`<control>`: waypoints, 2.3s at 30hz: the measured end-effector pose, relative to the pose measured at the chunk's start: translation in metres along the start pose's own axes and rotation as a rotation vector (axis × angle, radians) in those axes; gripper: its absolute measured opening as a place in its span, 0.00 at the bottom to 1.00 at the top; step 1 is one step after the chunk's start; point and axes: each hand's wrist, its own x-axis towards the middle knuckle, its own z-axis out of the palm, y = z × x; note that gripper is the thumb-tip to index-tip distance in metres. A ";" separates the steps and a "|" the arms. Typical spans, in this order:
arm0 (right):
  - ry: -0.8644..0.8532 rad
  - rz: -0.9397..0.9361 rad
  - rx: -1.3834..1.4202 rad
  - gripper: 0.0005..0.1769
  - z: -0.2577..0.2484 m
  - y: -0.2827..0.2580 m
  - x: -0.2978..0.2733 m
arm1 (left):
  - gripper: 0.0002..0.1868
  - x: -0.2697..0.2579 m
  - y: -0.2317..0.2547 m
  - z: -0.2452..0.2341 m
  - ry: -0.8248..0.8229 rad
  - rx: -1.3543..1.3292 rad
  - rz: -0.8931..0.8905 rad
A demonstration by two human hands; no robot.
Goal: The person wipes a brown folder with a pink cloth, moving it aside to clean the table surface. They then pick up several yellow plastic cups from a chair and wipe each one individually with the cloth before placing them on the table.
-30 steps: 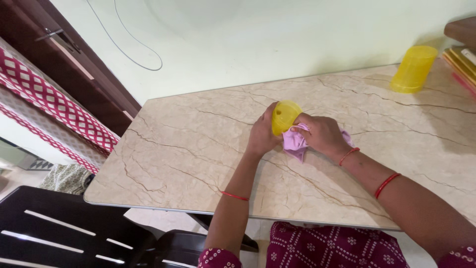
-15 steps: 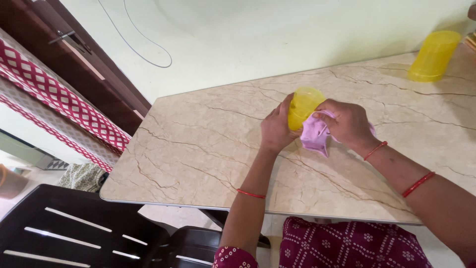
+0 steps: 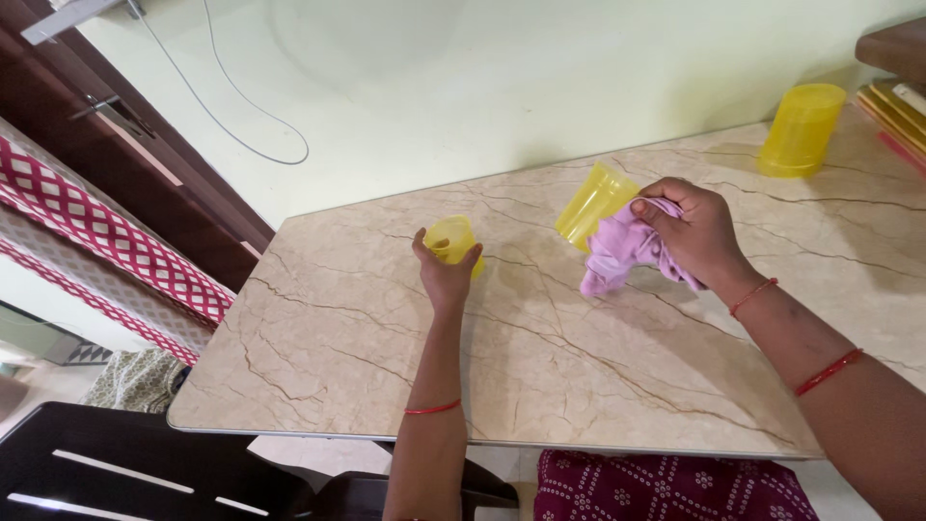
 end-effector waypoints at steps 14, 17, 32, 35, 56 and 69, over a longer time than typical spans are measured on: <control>0.036 0.197 0.270 0.07 0.015 0.012 0.001 | 0.36 -0.071 0.075 0.044 -0.325 -0.469 0.450; 0.022 0.152 0.211 0.09 0.027 0.012 -0.003 | 0.30 -0.080 0.073 0.104 -0.616 -0.842 -0.139; 0.183 0.614 0.665 0.26 0.009 0.070 0.000 | 0.27 -0.047 0.058 0.114 -0.684 -0.558 -0.132; -0.062 0.509 0.507 0.34 0.039 0.043 -0.011 | 0.26 -0.055 0.065 0.115 -0.732 -0.513 -0.117; -0.664 -0.108 -0.491 0.32 0.049 -0.011 -0.018 | 0.34 -0.045 0.088 0.082 -0.912 -0.435 -0.182; -0.577 -0.100 -0.421 0.14 0.040 0.024 -0.018 | 0.30 -0.037 0.063 0.093 -0.832 -0.856 -0.306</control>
